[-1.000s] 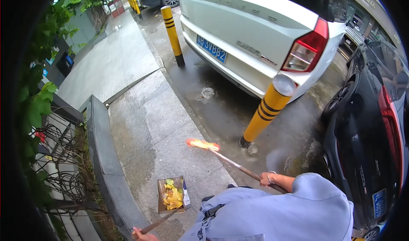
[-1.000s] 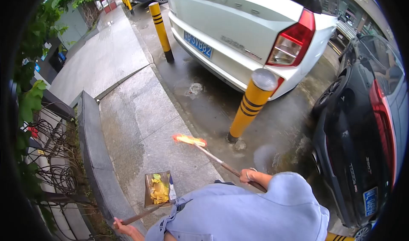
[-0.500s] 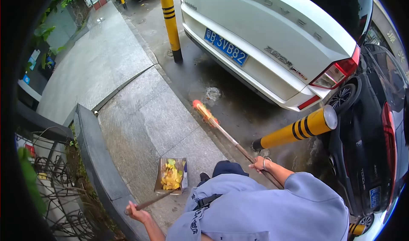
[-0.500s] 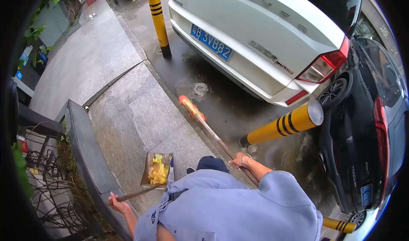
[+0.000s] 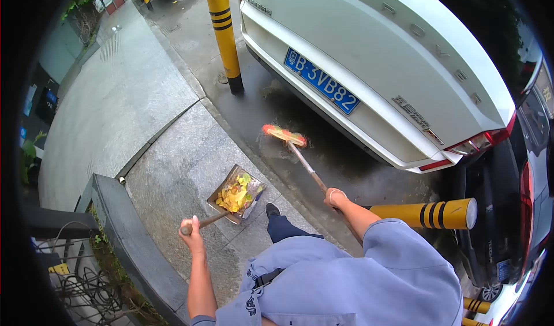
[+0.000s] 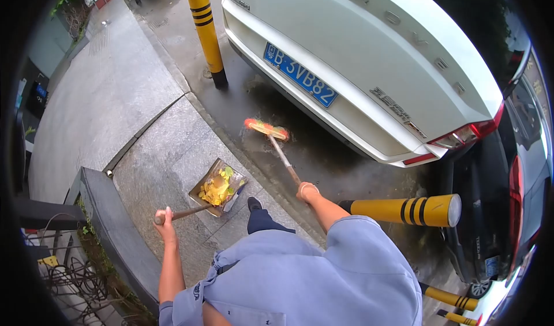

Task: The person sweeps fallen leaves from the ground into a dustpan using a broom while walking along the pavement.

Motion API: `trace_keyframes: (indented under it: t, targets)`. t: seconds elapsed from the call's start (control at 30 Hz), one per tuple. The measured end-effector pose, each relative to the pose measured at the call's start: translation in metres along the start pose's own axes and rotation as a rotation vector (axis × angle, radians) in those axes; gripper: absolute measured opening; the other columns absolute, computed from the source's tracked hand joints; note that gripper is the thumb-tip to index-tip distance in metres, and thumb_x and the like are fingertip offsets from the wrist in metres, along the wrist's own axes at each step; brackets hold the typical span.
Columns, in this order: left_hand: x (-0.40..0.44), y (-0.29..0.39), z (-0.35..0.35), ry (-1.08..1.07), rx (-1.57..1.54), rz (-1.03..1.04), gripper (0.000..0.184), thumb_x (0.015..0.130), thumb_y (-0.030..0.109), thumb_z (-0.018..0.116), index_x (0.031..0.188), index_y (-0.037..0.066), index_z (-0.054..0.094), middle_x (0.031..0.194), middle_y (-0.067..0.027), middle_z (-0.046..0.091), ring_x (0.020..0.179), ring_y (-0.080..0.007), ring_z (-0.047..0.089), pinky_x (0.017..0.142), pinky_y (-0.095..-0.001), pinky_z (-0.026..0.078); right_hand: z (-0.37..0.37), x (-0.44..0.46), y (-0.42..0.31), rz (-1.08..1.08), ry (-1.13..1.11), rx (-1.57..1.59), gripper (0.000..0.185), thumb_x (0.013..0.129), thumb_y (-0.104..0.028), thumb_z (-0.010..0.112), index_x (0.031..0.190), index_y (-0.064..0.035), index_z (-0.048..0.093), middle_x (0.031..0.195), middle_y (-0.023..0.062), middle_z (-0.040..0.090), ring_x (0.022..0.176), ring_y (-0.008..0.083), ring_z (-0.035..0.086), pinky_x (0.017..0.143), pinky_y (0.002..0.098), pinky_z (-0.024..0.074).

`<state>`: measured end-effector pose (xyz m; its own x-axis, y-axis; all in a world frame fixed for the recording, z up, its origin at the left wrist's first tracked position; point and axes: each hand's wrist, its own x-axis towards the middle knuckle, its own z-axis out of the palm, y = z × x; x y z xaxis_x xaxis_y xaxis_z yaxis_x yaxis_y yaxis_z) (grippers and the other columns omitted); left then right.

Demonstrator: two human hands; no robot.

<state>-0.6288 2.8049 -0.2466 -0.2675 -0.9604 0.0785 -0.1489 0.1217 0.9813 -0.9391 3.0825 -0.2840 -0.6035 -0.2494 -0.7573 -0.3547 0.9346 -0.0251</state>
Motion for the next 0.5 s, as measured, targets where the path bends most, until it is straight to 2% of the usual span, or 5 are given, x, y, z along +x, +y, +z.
trace_keyframes:
  t: [0.1, 0.17, 0.23, 0.33, 0.5]
  targets:
    - [0.049, -0.013, 0.027, -0.076, 0.022, 0.018, 0.027, 0.069, 0.010, 0.055, 0.051, 0.006, 0.036, 0.052, 0.0002, 0.039, 0.050, -0.0087, 0.035, 0.049, -0.0229, 0.032, 0.011, 0.021, -0.034, -0.065, -0.102, -0.158, 0.009, 0.055, -0.006, 0.051, 0.056, 0.0002, 0.058, 0.059, 0.0130, 0.057, 0.059, 0.0236, 0.057, 0.055, 0.0331, 0.0454]
    - [0.070, -0.010, 0.054, -0.161, 0.199, 0.042, 0.027, 0.068, 0.010, 0.057, 0.050, 0.005, 0.036, 0.050, 0.0005, 0.038, 0.050, -0.0086, 0.033, 0.048, -0.0228, 0.031, 0.005, 0.021, -0.019, -0.253, -0.305, 0.247, 0.015, 0.057, -0.007, 0.051, 0.043, 0.0000, 0.051, 0.054, 0.0113, 0.055, 0.050, 0.0216, 0.054, 0.048, 0.0308, 0.0443]
    - [0.089, -0.013, 0.056, -0.191, 0.183, 0.036, 0.027, 0.068, 0.010, 0.057, 0.051, 0.005, 0.037, 0.051, 0.0005, 0.038, 0.050, -0.0084, 0.033, 0.048, -0.0227, 0.031, 0.012, 0.015, 0.019, -0.217, -0.587, 0.646, 0.016, 0.059, -0.010, 0.052, 0.049, 0.0017, 0.048, 0.049, 0.0091, 0.051, 0.039, 0.0176, 0.049, 0.041, 0.0271, 0.0410]
    - [0.108, -0.018, 0.045, -0.254, 0.135, -0.002, 0.025, 0.067, 0.009, 0.057, 0.052, 0.005, 0.038, 0.052, 0.0005, 0.040, 0.051, -0.0079, 0.034, 0.049, -0.0226, 0.031, -0.020, -0.058, 0.012, -0.145, -0.625, 0.710, 0.017, 0.061, -0.011, 0.050, 0.063, 0.0056, 0.045, 0.045, 0.0084, 0.048, 0.035, 0.0170, 0.048, 0.039, 0.0265, 0.0399]
    - [0.138, -0.041, 0.015, -0.263, 0.070, -0.056, 0.024, 0.067, 0.008, 0.057, 0.052, 0.005, 0.039, 0.055, 0.0009, 0.042, 0.053, -0.0075, 0.035, 0.051, -0.0217, 0.032, -0.018, -0.070, -0.039, -0.218, -0.272, 0.317, 0.014, 0.064, -0.008, 0.050, 0.068, 0.0000, 0.040, 0.050, 0.0087, 0.048, 0.038, 0.0142, 0.047, 0.033, 0.0257, 0.0390]
